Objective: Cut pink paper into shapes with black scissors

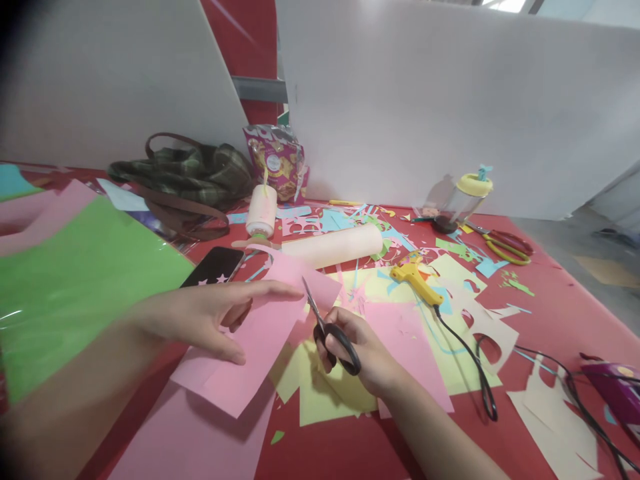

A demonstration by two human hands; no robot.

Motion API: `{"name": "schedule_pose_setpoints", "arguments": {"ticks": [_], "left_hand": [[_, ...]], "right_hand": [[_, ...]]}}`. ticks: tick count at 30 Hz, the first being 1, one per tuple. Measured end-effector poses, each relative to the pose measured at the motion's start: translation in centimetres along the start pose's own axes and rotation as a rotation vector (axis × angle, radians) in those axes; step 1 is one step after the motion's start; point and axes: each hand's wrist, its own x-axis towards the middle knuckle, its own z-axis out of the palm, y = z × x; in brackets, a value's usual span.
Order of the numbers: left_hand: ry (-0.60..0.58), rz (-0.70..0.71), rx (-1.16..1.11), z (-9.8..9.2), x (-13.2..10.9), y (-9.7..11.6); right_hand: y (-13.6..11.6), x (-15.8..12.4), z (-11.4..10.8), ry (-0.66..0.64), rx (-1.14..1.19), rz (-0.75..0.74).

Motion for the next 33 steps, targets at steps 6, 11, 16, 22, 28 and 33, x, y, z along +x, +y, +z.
{"name": "schedule_pose_setpoints", "arguments": {"ticks": [6, 11, 16, 22, 28, 33], "left_hand": [[0.014, 0.003, -0.062, 0.2, 0.3, -0.4], [0.018, 0.003, -0.146, 0.1, 0.4, -0.1], [-0.014, -0.008, -0.184, 0.1, 0.5, 0.2], [0.006, 0.083, -0.086, 0.5, 0.6, -0.4], [0.003, 0.037, -0.049, 0.3, 0.7, -0.7], [0.020, -0.007, -0.045, 0.4, 1.0, -1.0]], "right_hand": [[-0.3, 0.0, 0.1, -0.083, 0.193, 0.034], [-0.6, -0.1, 0.0, -0.157, 0.330, 0.108], [-0.6, -0.1, -0.2, -0.192, 0.400, 0.124], [-0.7, 0.0, -0.2, -0.182, 0.410, 0.149], [-0.7, 0.1, 0.0, -0.095, 0.375, 0.153], [-0.5, 0.1, -0.3, -0.012, 0.360, 0.196]]}}
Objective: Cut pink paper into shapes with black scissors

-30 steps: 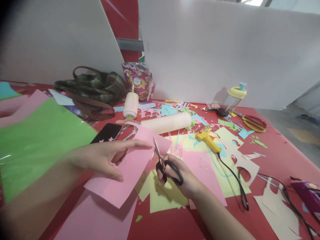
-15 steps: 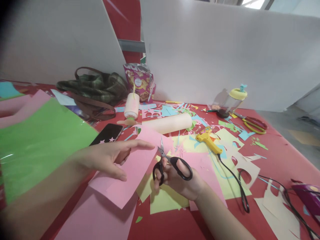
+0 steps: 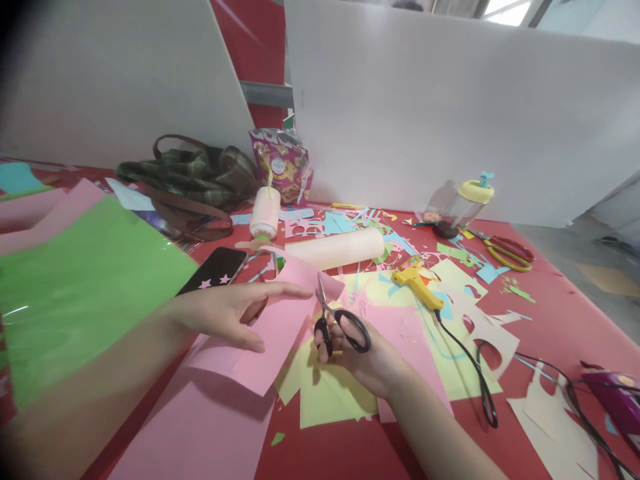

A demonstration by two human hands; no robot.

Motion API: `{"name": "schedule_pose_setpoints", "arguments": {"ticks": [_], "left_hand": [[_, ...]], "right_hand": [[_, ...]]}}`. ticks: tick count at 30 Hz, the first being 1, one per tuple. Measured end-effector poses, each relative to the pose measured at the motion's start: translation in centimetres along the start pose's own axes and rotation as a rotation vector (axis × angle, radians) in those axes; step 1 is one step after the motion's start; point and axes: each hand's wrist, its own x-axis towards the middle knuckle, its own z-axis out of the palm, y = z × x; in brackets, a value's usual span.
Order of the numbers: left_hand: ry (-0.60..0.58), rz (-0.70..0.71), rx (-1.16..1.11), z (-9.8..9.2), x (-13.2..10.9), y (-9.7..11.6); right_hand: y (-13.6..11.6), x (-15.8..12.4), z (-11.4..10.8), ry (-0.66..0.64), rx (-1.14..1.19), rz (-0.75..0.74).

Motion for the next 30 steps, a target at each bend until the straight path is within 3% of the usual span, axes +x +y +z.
{"name": "schedule_pose_setpoints", "arguments": {"ticks": [5, 13, 30], "left_hand": [[-0.013, 0.043, 0.061, -0.1, -0.1, -0.1], [-0.091, 0.132, -0.006, -0.3, -0.4, 0.1], [-0.134, 0.195, -0.041, -0.4, -0.6, 0.3]], "right_hand": [[-0.2, -0.3, -0.7, 0.006, 0.019, 0.114], [-0.2, -0.6, -1.3, -0.038, -0.104, 0.070], [0.0, -0.7, -1.2, -0.122, -0.142, -0.038]]}}
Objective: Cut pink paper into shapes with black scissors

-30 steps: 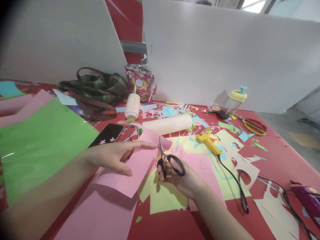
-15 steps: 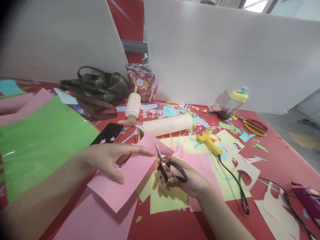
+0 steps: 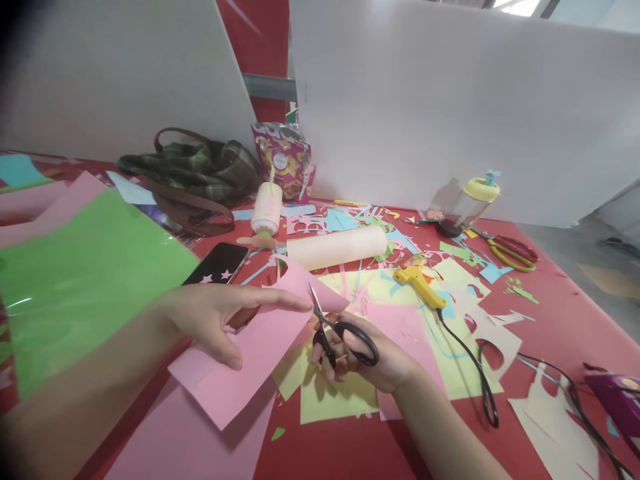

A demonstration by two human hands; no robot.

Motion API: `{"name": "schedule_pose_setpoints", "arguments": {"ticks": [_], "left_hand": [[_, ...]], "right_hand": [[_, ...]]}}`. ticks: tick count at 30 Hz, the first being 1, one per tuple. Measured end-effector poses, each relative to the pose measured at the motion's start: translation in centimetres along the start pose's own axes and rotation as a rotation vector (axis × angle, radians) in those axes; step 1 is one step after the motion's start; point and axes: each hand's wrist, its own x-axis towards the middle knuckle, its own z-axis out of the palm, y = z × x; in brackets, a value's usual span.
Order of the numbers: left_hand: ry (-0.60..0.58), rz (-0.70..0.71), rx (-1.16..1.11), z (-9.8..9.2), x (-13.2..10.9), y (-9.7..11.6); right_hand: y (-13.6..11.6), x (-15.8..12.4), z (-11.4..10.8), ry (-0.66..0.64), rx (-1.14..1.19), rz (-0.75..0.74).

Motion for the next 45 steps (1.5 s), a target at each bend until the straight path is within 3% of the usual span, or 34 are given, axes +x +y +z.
{"name": "schedule_pose_setpoints", "arguments": {"ticks": [25, 32, 45], "left_hand": [[-0.049, -0.009, -0.002, -0.22, -0.07, -0.18], [-0.036, 0.037, -0.026, -0.25, 0.01, 0.03], [-0.036, 0.103, -0.072, -0.09, -0.25, -0.89]], "right_hand": [[0.26, 0.35, 0.04, 0.013, -0.035, -0.007], [0.15, 0.33, 0.00, -0.038, -0.031, -0.010], [0.14, 0.24, -0.29, -0.021, -0.056, -0.008]]}}
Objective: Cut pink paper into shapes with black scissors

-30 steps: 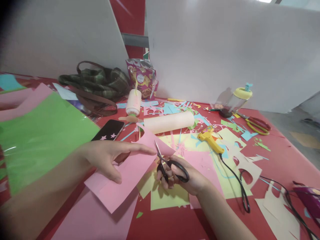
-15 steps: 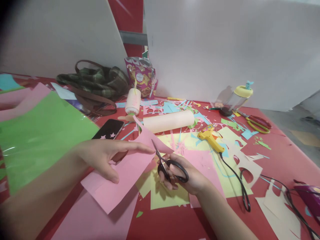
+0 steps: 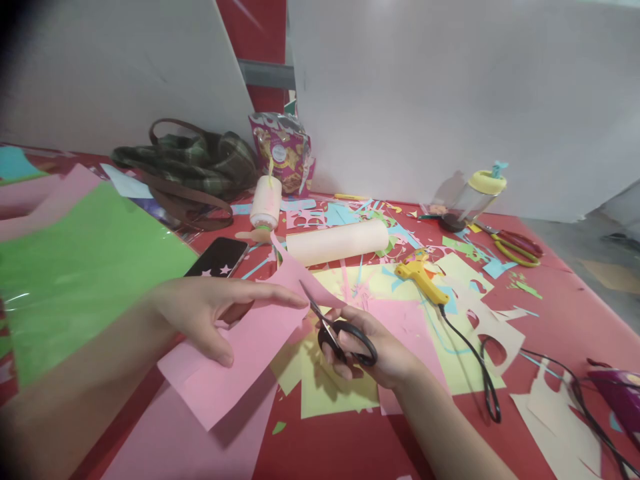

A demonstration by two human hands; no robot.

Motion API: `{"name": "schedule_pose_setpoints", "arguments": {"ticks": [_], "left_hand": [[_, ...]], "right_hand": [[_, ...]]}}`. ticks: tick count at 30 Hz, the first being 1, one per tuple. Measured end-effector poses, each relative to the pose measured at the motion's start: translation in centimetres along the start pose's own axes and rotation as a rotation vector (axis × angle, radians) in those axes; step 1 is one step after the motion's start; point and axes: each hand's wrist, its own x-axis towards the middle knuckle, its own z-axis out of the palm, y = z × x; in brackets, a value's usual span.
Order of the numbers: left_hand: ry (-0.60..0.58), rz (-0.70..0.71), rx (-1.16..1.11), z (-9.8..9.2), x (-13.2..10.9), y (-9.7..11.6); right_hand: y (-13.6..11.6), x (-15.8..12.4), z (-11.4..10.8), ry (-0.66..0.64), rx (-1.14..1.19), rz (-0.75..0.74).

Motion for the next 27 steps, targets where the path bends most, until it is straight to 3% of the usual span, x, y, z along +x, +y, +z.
{"name": "schedule_pose_setpoints", "arguments": {"ticks": [14, 27], "left_hand": [[-0.008, 0.011, -0.011, -0.07, 0.04, 0.11], [-0.014, 0.005, -0.035, -0.10, 0.05, 0.13]], "right_hand": [[-0.16, -0.17, -0.26, 0.061, -0.015, 0.069], [-0.11, -0.22, -0.45, 0.041, -0.004, 0.068]]}}
